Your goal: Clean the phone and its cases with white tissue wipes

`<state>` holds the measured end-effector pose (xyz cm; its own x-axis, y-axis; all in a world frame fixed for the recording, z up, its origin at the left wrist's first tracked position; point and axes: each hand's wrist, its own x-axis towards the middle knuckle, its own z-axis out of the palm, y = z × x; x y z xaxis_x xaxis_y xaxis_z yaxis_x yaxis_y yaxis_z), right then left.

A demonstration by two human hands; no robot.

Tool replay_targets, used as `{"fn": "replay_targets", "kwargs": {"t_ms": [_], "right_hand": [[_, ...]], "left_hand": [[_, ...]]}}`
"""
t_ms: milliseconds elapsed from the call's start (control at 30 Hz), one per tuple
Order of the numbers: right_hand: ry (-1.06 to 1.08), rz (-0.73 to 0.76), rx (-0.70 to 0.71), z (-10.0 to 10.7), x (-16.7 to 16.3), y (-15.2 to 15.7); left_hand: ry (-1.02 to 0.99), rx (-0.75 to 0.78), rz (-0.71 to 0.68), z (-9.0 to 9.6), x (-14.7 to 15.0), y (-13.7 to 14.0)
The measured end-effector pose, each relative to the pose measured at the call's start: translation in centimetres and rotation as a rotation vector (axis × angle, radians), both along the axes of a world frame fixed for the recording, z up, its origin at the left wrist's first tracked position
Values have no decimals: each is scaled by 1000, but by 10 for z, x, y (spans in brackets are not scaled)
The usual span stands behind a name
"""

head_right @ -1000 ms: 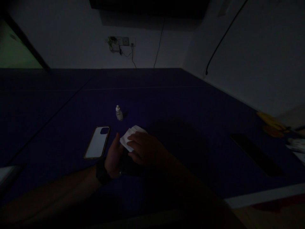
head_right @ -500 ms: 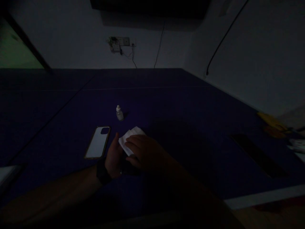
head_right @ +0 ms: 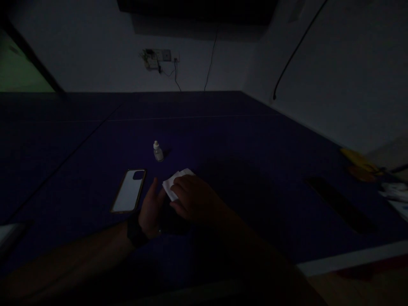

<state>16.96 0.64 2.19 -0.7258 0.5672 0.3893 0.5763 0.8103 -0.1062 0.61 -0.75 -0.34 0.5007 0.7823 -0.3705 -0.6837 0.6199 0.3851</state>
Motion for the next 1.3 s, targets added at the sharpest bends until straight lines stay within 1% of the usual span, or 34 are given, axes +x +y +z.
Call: {"fn": "replay_targets", "kwargs": {"t_ms": [100,233,300,367,500,600,733,933,1067,1167,1300], "right_hand": [[16,-13,1,-1,3,1],[25,89,-22,-4,-1,-2],[43,110,-49,-6,-3,-2],[55,81,-57,-7,-1,-1],[35,-3,-26,-8,8,2],[24,26,-32,-6,10,1],[40,75,-72,-5,3,-1],[76,-23,-71,-6,10,1],[57,34,-117,-5,9,-2],[70,84,-100,-5,2,-3],[75,-21,-73,-4,6,0]], "left_hand": [[-4,15,14,-2,0,0],[-25,16,-2,-6,-2,0],[-26,28,11,-7,-2,0],[-20,19,20,-6,-1,0],[-4,17,22,-2,0,1],[16,29,13,-1,0,0],[46,-14,40,-4,-1,0],[2,45,66,-3,0,1],[-39,23,66,-2,1,1],[-48,16,65,-1,1,1],[-4,28,66,4,1,1]]}}
